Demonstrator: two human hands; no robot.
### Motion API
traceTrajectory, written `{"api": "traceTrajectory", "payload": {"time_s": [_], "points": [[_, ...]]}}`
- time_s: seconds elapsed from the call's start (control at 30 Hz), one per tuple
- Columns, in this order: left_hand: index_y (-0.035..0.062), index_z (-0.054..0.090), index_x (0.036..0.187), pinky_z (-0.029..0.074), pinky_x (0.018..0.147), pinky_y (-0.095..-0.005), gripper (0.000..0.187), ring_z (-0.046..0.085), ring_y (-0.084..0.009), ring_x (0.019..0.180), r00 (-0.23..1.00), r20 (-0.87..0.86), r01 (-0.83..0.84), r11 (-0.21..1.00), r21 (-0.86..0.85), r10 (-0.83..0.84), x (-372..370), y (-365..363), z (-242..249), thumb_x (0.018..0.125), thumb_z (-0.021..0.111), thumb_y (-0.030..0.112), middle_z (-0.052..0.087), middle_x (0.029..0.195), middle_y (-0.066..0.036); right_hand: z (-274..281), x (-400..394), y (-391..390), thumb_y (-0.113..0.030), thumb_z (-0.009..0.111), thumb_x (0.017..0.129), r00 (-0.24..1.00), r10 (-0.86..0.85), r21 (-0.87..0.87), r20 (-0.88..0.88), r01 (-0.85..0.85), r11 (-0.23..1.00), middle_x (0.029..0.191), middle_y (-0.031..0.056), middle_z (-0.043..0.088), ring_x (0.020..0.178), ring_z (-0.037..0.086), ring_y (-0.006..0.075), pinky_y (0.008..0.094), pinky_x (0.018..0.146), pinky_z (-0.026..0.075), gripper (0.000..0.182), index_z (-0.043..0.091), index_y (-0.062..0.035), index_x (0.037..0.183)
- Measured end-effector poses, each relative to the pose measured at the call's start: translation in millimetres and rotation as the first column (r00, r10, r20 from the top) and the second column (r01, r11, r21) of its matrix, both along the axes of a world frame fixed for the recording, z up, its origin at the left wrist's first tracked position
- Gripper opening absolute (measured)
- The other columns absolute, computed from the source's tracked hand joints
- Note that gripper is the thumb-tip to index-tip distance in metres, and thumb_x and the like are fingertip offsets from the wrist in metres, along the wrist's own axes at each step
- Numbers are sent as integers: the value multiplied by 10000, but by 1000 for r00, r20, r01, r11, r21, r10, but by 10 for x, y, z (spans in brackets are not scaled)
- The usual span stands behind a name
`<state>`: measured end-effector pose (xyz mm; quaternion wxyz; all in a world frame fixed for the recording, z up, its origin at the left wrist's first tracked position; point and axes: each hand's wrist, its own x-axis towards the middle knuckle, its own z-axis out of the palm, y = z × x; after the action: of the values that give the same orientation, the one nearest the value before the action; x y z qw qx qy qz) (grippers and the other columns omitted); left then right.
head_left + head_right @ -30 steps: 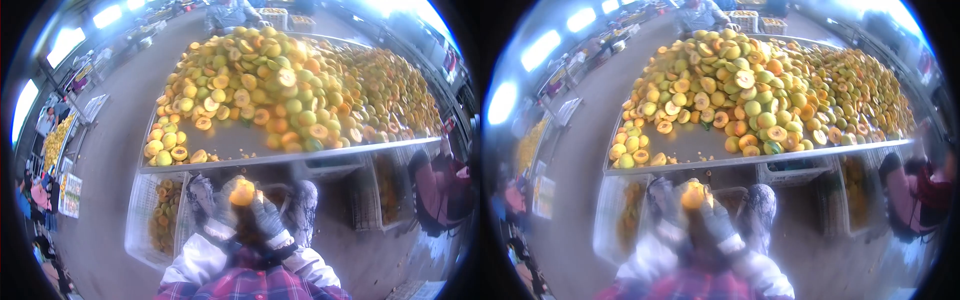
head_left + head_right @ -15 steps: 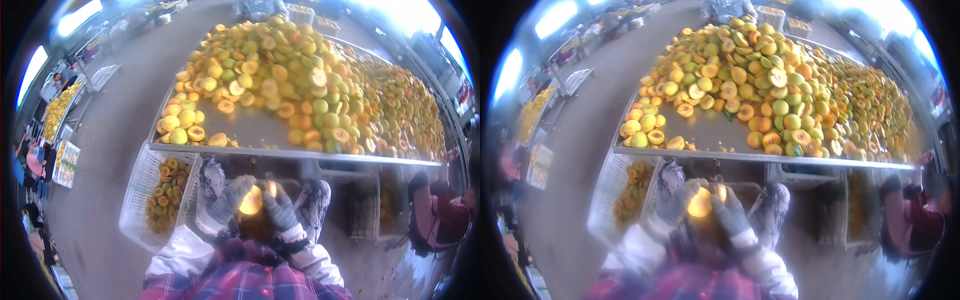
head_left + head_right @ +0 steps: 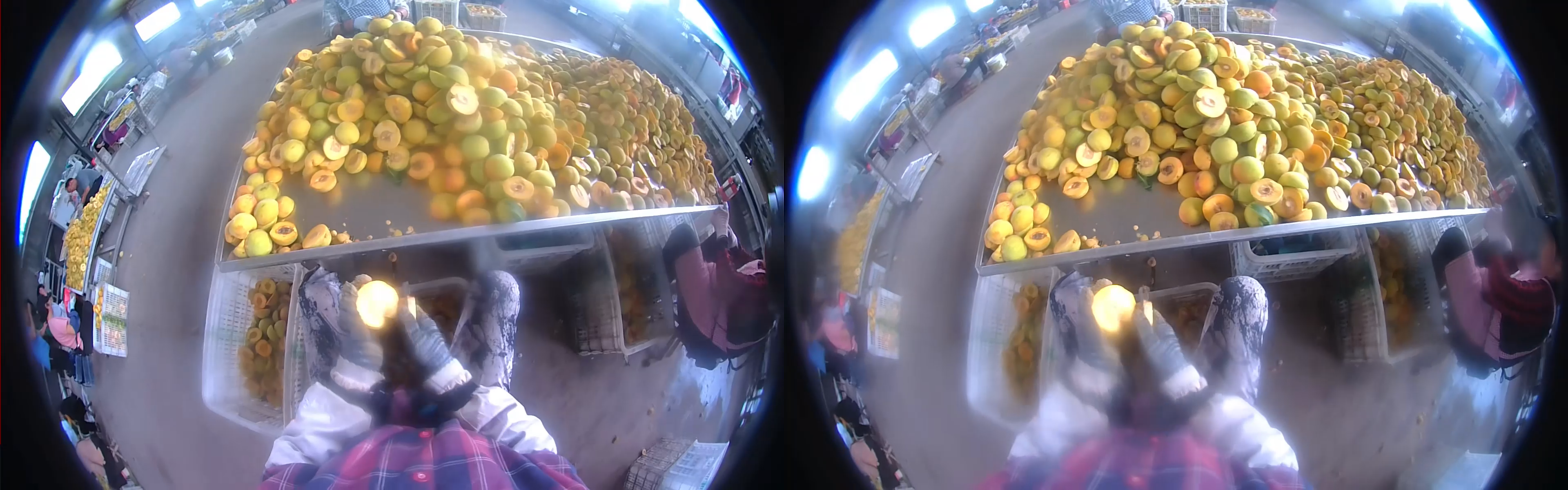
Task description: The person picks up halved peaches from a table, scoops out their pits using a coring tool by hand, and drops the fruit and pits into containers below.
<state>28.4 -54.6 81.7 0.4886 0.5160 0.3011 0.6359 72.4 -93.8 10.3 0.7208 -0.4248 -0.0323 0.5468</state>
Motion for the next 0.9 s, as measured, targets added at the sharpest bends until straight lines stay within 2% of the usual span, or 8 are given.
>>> {"api": "traceTrajectory", "payload": {"time_s": [0.07, 0.13, 0.2, 0.33, 0.5, 0.67, 0.8, 0.9], "points": [[-47, 445, 1291, 477, 958, -300, 469, 578, -194, 1077, 772, 634, 400, 815, -420, -52, -169, 332, -1030, 916, 590, 195, 553, 1215, -166, 202, 8, -102, -142, 450, 1005, 806, 116, -97, 581, -73, 993, 1051, 56, 617, 923, 585, 167, 297, 802, 489, 275, 538, -19, 1234], [-58, 413, 1307, 503, 912, -282, 489, 581, -194, 1059, 960, -71, -280, 937, -206, 272, 14, 367, -1481, 918, 581, 187, 557, 1189, -171, 2, 41, -192, -308, 509, 977, 666, 28, -14, 746, -26, 1000, 976, 159, 657, 903, 624, 247, 340, 834, 458, 317, 612, -29, 1085], [-53, 449, 1261, 503, 889, -279, 438, 587, -185, 1013, 984, 53, 172, 849, -500, -168, -206, 399, -887, 907, 587, 163, 573, 1132, -156, -18, 84, -290, -362, 494, 973, 473, 242, -203, 847, -134, 970, 987, 213, 651, 938, 629, 327, 381, 823, 462, 378, 606, -28, 1113], [-44, 519, 1168, 503, 844, -273, 337, 598, -167, 921, 968, -41, 206, 878, -432, -247, -223, 325, -846, 883, 598, 116, 603, 1018, -124, 249, 133, -339, -338, 510, 946, 444, 432, -347, 785, -263, 900, 1014, 257, 619, 920, 601, 422, 417, 795, 474, 417, 534, -29, 1226], [-34, 589, 1075, 503, 798, -267, 240, 610, -149, 829, 963, -94, 218, 934, -282, -253, -203, 209, -743, 859, 610, 69, 634, 905, -92, -25, 104, -351, -159, 479, 843, -174, 252, -297, 952, -316, 901, 998, 307, 542, 808, 563, 460, 436, 809, 473, 680, 206, 158, 1379], [-23, 661, 824, 499, 782, -309, 224, 615, -201, 884, 452, -851, -672, 729, -129, 267, 302, 81, -262, 821, 671, 200, 653, 922, -140, -77, 106, -344, -115, 457, 824, -75, 104, -124, 992, -336, 934, 989, 286, 533, 887, 561, 431, 440, 836, 458, 678, 192, 204, 1360], [-26, 634, 907, 502, 761, -340, 315, 619, -219, 876, 544, -536, -638, 733, 235, 646, 61, 94, -754, 816, 678, 272, 649, 930, -152, -601, 36, -248, -266, 343, 1000, 150, 264, -221, 953, -255, 941, 924, 214, 615, 815, 615, 364, 456, 709, 482, 385, 476, -42, 1284], [-9, 579, 1053, 509, 796, -349, 348, 610, -238, 904, 797, -558, 229, 970, -78, -233, -373, 320, -493, 885, 600, 294, 630, 992, -133, 271, 270, -220, -277, 373, 993, -179, 389, -423, 904, -226, 877, 867, 198, 627, 728, 635, 347, 450, 599, 485, 351, 550, -40, 1183]]}}
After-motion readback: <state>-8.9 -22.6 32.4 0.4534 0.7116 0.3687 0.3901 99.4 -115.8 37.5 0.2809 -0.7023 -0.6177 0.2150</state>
